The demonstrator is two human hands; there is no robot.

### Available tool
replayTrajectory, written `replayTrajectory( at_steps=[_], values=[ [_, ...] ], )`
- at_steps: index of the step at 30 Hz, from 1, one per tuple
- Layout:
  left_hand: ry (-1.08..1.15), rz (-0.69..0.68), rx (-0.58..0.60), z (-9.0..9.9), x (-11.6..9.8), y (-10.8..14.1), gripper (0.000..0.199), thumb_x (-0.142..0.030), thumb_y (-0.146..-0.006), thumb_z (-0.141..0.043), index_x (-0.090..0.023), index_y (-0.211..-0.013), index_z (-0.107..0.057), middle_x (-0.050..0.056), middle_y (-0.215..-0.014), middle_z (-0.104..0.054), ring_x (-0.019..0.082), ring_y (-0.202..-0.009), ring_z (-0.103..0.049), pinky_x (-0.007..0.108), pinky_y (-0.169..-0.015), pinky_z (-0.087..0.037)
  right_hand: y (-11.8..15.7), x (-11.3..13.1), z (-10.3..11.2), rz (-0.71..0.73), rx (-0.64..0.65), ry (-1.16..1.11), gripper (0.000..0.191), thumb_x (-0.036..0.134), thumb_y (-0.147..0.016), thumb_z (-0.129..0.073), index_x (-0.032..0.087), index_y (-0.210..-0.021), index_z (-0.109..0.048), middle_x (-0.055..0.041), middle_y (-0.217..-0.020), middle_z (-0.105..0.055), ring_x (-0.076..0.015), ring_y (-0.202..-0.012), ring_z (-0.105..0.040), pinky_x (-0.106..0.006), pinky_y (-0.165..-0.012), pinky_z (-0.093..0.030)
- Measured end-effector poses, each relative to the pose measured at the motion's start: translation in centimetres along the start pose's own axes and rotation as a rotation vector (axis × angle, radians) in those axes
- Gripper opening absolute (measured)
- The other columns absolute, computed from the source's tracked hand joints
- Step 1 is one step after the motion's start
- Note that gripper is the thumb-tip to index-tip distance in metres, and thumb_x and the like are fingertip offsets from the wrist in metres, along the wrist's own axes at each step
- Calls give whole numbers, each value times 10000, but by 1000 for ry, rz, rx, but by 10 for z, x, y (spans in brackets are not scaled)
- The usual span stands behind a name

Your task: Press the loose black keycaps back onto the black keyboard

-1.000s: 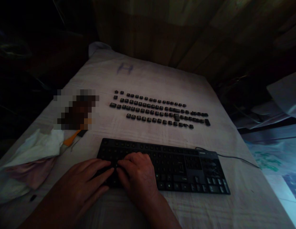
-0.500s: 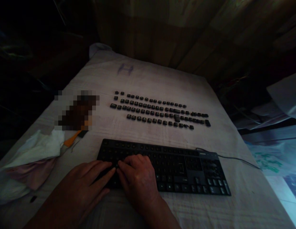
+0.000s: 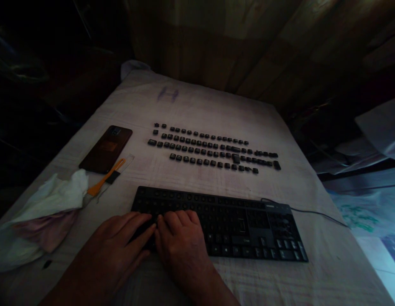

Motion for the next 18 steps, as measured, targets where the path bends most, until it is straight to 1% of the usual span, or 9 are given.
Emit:
replayTrajectory(
  at_steps=[4,8,11,16,18],
  values=[
    [6,9,-42,6,-2,-5,246,-110,-887,-545,-167,-1077,-690,116,-1127,-721,302,-995,-688,456,-809,-583,2,-1,-3,-14,9,-10,278,209,-998,-455,177,-964,-729,-72,-840,-706,-191,-722,-592,-363,-701,-382],
    [44,11,-62,7,0,-3,241,-140,-912,-538,-181,-1092,-693,109,-1148,-708,304,-1018,-672,474,-833,-572,3,-5,-1,-52,-24,-48,261,221,-983,-478,192,-990,-737,-69,-849,-704,-196,-743,-604,-358,-703,-394],
    [90,38,-54,8,5,-2,256,-171,-928,-523,-200,-1118,-693,99,-1167,-695,295,-1031,-658,469,-853,-564,3,-11,2,-93,-46,-117,261,219,-972,-485,206,-960,-745,-61,-836,-704,-194,-732,-610,-350,-686,-410],
    [179,47,-88,21,12,-8,259,-170,-937,-495,-209,-1092,-700,67,-1062,-724,247,-945,-675,410,-808,-569,8,-24,9,-177,-124,-282,251,204,-959,-502,187,-974,-752,-73,-843,-711,-191,-756,-647,-332,-681,-481],
    [182,55,-106,25,16,-10,257,-173,-950,-474,-207,-1060,-704,59,-1024,-733,237,-907,-682,405,-786,-568,10,-28,11,-207,-141,-323,257,204,-961,-496,190,-979,-753,-76,-845,-714,-192,-768,-662,-330,-680,-502]
  ],
)
Point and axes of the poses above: each hand's wrist, its own y-axis away from the middle knuckle, its own z-axis out of the back of the hand, x = y × z, the point moved 8 cm from there along -y, towards the middle knuckle
